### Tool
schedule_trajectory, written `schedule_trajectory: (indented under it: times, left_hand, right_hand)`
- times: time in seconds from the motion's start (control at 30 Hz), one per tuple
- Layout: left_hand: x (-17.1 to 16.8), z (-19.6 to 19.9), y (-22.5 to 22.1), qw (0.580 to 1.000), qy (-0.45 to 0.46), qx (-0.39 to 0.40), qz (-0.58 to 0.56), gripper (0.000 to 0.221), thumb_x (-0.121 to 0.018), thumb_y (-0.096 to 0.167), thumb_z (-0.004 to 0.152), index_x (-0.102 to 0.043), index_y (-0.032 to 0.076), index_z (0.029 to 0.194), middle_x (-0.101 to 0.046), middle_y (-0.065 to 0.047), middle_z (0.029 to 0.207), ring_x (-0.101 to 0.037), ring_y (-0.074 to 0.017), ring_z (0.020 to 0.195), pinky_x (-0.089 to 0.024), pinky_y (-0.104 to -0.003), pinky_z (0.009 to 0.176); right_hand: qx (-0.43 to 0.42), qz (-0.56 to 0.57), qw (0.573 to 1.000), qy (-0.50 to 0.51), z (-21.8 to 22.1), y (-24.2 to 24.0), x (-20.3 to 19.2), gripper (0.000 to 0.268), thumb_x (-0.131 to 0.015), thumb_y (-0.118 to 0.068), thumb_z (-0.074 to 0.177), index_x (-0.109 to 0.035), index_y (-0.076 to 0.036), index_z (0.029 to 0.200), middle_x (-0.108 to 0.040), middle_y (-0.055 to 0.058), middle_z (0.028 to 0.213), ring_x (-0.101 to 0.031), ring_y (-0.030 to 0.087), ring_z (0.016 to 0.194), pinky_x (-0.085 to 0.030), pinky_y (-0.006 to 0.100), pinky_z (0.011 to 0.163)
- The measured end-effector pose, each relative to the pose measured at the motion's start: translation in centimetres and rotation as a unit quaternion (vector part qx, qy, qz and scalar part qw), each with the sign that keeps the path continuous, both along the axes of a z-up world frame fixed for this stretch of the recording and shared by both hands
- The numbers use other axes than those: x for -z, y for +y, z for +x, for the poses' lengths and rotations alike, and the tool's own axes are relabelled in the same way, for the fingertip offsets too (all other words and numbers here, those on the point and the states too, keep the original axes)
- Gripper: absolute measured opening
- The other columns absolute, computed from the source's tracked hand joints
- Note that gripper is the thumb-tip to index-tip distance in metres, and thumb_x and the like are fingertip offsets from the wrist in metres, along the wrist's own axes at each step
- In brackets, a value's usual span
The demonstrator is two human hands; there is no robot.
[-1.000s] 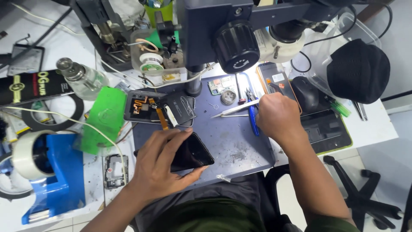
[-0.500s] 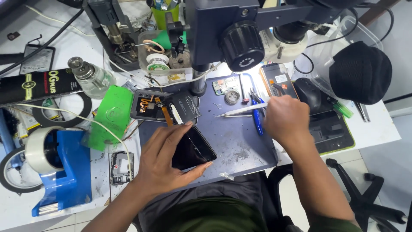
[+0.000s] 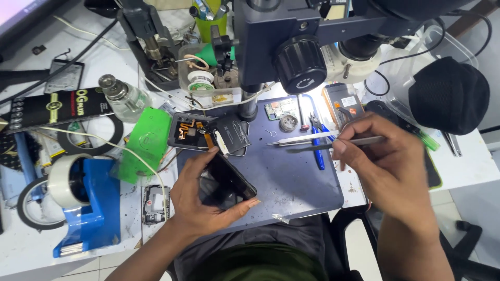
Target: Disassembling and inspecting the internal components of a mobile phone using precision tools on a workbench.
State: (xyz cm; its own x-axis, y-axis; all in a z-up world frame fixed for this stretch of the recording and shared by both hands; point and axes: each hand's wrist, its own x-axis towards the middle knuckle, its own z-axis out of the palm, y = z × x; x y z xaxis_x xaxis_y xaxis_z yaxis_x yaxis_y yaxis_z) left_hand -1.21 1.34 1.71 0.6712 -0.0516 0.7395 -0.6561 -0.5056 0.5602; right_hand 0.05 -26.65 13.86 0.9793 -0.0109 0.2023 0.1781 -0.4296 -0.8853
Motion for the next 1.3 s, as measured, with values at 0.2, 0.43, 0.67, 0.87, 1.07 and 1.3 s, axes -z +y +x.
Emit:
schedule_trajectory:
  times: [0.2, 0.43, 0.67, 0.87, 1.07, 1.3]
  left_hand:
    - [1.0, 0.3, 0.4, 0.998, -0.05, -0.033, 0.005, 0.1, -0.095, 0.051, 0.072, -0.045, 0.001, 0.142, -0.063, -0.017, 0.116, -0.063, -0.0281, 0.099, -0.055, -0.038, 0.087]
    - [1.2, 0.3, -0.2, 0.992, -0.1, -0.072, 0.011, 0.095, -0.101, 0.05, 0.07, -0.05, 0.005, 0.137, -0.064, -0.014, 0.106, -0.061, -0.0268, 0.094, -0.057, -0.035, 0.078]
    - [1.0, 0.1, -0.4, 0.988, -0.132, -0.071, 0.023, 0.092, -0.103, 0.049, 0.072, -0.053, 0.003, 0.133, -0.062, -0.005, 0.118, -0.061, -0.0262, 0.093, -0.058, -0.034, 0.076]
    - [0.3, 0.1, -0.4, 0.991, -0.117, -0.067, 0.023, 0.091, -0.103, 0.047, 0.072, -0.05, 0.004, 0.133, -0.065, -0.007, 0.107, -0.061, -0.0258, 0.092, -0.058, -0.033, 0.075]
    - [0.5, 0.1, -0.4, 0.991, -0.113, -0.068, 0.02, 0.092, -0.104, 0.045, 0.072, -0.049, 0.004, 0.134, -0.065, -0.007, 0.113, -0.062, -0.0255, 0.094, -0.058, -0.032, 0.076]
    - [1.0, 0.0, -0.4, 0.992, -0.105, -0.07, 0.019, 0.095, -0.105, 0.047, 0.069, -0.05, 0.004, 0.133, -0.063, -0.007, 0.116, -0.062, -0.0268, 0.093, -0.057, -0.035, 0.077]
  right_hand:
    - [-0.074, 0.221, 0.972, 0.0, -0.2, 2.8, 0.7, 0.012, -0.073, 0.009, 0.082, -0.062, 0.011, 0.086, -0.072, 0.029, 0.069, -0.082, 0.037, 0.066, -0.075, 0.04, 0.058]
    - [0.024, 0.051, 0.994, -0.096, -1.3, 4.4, 0.8, 0.044, -0.093, 0.001, 0.067, -0.061, -0.001, 0.097, -0.078, 0.015, 0.079, -0.077, 0.012, 0.065, -0.049, 0.011, 0.049]
    - [-0.083, 0.016, 0.978, -0.191, -1.4, 4.6, 1.5, 0.016, -0.084, 0.0, 0.075, -0.069, 0.0, 0.077, -0.071, 0.012, 0.073, -0.072, 0.019, 0.068, -0.054, 0.022, 0.058]
    - [-0.1, 0.099, 0.978, -0.157, -1.7, 4.0, 2.2, 0.017, -0.081, 0.0, 0.076, -0.066, -0.002, 0.082, -0.067, 0.012, 0.078, -0.068, 0.019, 0.072, -0.056, 0.023, 0.061]
    - [-0.068, 0.065, 0.975, -0.199, -1.8, 4.3, 2.3, 0.009, -0.076, -0.004, 0.084, -0.069, -0.001, 0.09, -0.073, 0.014, 0.083, -0.074, 0.026, 0.082, -0.062, 0.034, 0.082]
    - [-0.134, 0.215, 0.954, -0.158, -2.0, 5.2, 3.3, 0.012, -0.056, -0.006, 0.1, -0.046, 0.001, 0.101, -0.064, 0.027, 0.078, -0.077, 0.041, 0.08, -0.074, 0.046, 0.069]
